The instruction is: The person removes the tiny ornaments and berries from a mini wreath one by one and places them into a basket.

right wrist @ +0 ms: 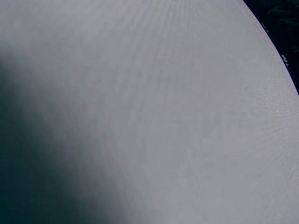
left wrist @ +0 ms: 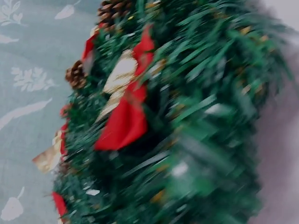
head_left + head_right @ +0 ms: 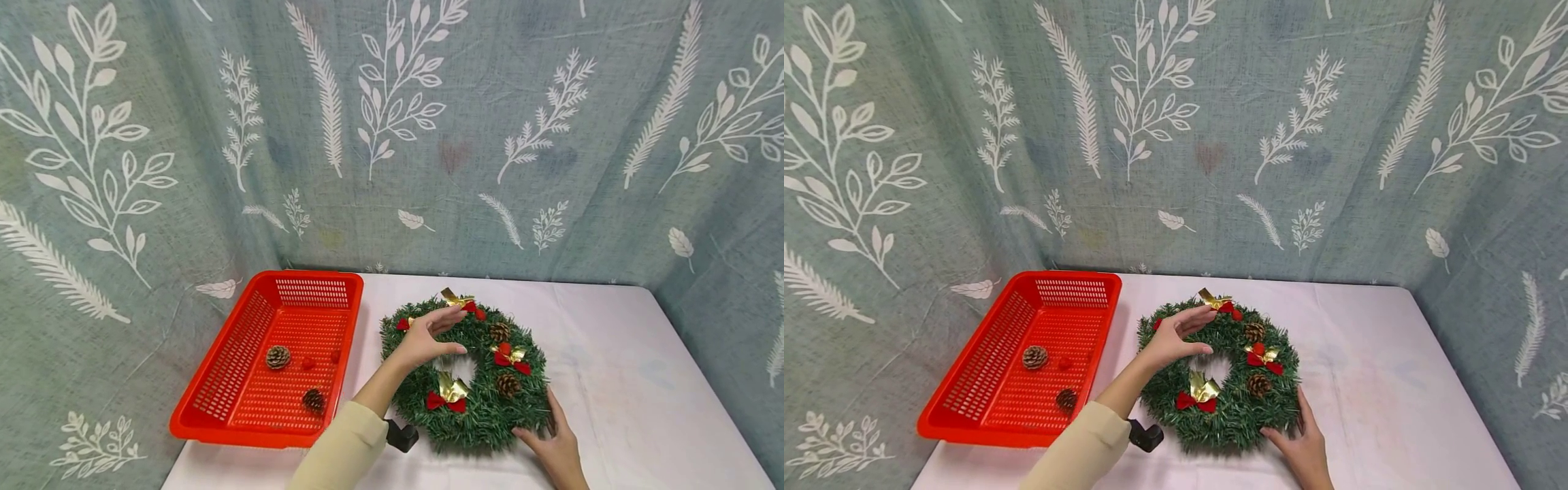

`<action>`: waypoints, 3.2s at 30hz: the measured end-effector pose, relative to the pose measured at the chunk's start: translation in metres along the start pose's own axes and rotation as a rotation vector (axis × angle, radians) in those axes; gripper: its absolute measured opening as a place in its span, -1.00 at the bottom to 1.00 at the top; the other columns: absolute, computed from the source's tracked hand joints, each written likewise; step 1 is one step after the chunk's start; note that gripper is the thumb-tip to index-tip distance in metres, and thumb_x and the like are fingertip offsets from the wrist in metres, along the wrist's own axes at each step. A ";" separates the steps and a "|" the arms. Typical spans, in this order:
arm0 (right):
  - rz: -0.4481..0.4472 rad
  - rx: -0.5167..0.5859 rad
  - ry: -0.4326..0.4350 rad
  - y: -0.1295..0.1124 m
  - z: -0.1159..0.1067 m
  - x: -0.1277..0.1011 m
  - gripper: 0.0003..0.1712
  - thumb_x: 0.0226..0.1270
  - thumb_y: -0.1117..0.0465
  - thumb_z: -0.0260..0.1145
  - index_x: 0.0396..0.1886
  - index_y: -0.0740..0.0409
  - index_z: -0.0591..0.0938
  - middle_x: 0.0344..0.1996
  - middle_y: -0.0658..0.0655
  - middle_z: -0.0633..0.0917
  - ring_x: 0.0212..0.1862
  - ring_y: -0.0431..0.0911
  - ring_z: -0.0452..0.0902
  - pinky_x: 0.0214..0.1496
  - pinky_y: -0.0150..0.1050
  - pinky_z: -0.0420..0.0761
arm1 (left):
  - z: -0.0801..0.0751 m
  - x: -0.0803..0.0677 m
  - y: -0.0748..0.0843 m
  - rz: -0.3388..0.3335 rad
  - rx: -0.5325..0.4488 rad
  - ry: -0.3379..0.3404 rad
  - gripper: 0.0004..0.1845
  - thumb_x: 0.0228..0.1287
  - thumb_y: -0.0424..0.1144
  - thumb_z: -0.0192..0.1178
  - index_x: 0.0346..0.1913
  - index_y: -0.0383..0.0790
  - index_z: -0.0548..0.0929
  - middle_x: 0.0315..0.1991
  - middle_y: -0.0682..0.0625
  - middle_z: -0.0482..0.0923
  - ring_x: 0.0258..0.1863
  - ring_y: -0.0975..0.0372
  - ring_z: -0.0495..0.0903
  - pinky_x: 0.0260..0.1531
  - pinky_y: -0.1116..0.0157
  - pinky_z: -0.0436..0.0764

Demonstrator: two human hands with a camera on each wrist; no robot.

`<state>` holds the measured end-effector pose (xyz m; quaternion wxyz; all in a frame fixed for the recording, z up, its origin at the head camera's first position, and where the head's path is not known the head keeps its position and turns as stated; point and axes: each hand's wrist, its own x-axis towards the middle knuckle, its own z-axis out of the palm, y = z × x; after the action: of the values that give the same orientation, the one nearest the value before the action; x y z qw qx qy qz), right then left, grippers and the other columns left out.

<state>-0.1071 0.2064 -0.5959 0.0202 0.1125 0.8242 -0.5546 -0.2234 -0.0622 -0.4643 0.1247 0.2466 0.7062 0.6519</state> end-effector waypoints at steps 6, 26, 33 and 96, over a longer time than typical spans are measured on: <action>0.005 -0.011 0.001 -0.001 0.002 -0.001 0.30 0.00 0.01 0.51 0.53 -0.07 -0.19 0.48 0.34 -0.08 0.43 0.31 -0.06 0.38 0.15 0.15 | 0.020 -0.002 -0.017 0.033 0.034 0.006 -0.25 0.07 -0.26 0.40 0.37 -0.07 0.35 0.28 0.01 0.42 0.28 0.23 0.38 0.30 0.05 0.30; -0.039 -0.034 0.022 -0.001 0.002 -0.002 0.30 0.00 0.03 0.52 0.53 -0.04 -0.18 0.47 0.37 -0.07 0.40 0.38 -0.03 0.33 0.20 0.19 | 0.079 -0.009 -0.047 -0.047 0.217 -0.031 -0.24 0.03 -0.20 0.43 0.35 -0.08 0.38 0.25 0.14 0.44 0.26 0.29 0.37 0.24 0.19 0.40; -0.017 -0.031 0.009 -0.002 0.002 -0.004 0.31 -0.01 0.02 0.52 0.53 -0.03 -0.19 0.47 0.36 -0.09 0.41 0.37 -0.06 0.35 0.20 0.17 | 0.092 -0.007 -0.056 -0.033 0.309 -0.044 -0.30 0.02 -0.18 0.44 0.29 -0.07 0.45 0.21 0.12 0.49 0.20 0.34 0.43 0.17 0.32 0.44; -0.032 -0.050 0.022 -0.006 0.002 -0.004 0.29 0.02 0.01 0.51 0.53 0.03 -0.18 0.46 0.39 -0.05 0.40 0.35 -0.02 0.34 0.20 0.19 | 0.092 -0.022 -0.052 0.031 0.287 0.109 -0.54 0.00 -0.18 0.45 0.03 -0.05 0.61 -0.14 0.11 0.55 -0.17 0.43 0.57 -0.17 0.47 0.59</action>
<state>-0.1044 0.2021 -0.5904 0.0050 0.1051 0.8398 -0.5326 -0.1686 0.0040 -0.5291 0.0395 0.2369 0.7941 0.5584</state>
